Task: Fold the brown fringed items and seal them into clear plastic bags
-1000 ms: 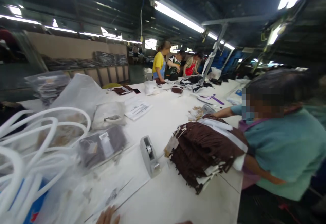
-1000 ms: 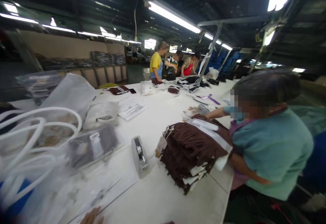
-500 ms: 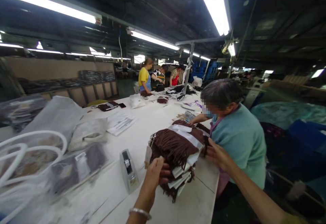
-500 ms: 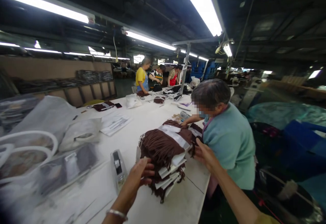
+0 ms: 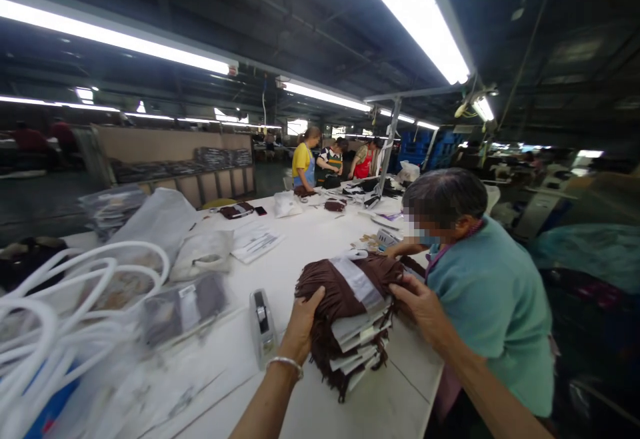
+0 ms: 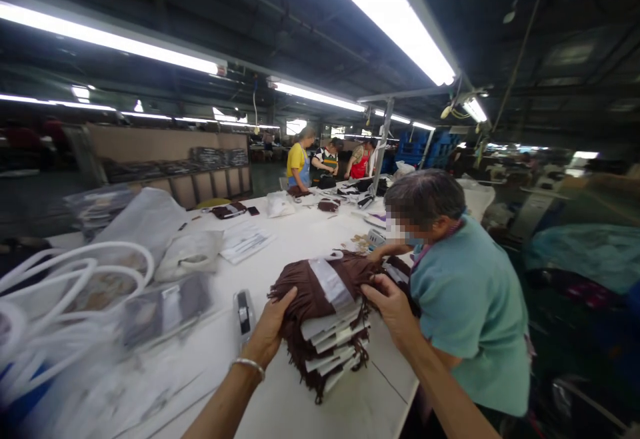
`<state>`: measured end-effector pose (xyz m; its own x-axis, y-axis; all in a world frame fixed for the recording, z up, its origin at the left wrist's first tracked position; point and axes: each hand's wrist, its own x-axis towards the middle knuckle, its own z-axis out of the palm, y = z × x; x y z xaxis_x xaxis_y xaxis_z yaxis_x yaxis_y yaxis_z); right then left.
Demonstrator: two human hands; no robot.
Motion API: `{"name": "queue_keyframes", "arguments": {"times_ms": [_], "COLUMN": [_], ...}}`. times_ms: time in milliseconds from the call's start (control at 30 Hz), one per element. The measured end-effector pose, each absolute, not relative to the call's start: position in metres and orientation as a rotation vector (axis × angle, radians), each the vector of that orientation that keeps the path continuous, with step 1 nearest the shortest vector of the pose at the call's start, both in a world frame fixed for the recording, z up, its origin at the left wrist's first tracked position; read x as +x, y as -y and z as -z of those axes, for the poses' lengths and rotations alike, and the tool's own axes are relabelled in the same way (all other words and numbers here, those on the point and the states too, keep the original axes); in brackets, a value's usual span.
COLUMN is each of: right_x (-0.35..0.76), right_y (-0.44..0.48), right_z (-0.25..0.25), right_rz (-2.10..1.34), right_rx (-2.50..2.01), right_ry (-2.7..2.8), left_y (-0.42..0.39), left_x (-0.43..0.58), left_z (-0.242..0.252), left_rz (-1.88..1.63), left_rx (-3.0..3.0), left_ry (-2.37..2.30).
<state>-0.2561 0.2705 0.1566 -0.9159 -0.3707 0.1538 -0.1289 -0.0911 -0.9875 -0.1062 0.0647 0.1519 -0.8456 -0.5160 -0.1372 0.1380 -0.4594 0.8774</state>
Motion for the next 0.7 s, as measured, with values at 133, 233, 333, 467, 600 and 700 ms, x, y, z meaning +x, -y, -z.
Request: {"name": "queue_keyframes", "arguments": {"times_ms": [133,233,333,467,600,700], "right_x": [-0.199,-0.154,-0.116,-0.076,-0.043,-0.031], "right_y": [-0.266,-0.26,-0.251,-0.23,-0.207,-0.202], "right_z": [-0.17,-0.161,-0.133,-0.077,-0.004,0.055], "right_rz": [2.295,2.344,2.162,1.858,1.691,1.43], "right_rx": [-0.618,-0.464,-0.284,-0.221,-0.335,-0.457], "right_ry": [-1.853,-1.475,-1.354,-1.189,-1.129,-1.43], "left_y": [-0.052,-0.035,-0.021,-0.015,-0.021,-0.029], "left_x": [-0.055,0.006,0.082,0.172,0.219,0.232], "left_z": [-0.145,-0.132,-0.118,-0.085,-0.009,0.055], "left_rz": [2.343,2.247,2.047,1.829,1.842,2.006], "left_rx": [0.357,0.452,0.579,0.751,1.071,1.189], "left_ry": [1.152,1.181,1.396,1.681,1.698,1.607]}}
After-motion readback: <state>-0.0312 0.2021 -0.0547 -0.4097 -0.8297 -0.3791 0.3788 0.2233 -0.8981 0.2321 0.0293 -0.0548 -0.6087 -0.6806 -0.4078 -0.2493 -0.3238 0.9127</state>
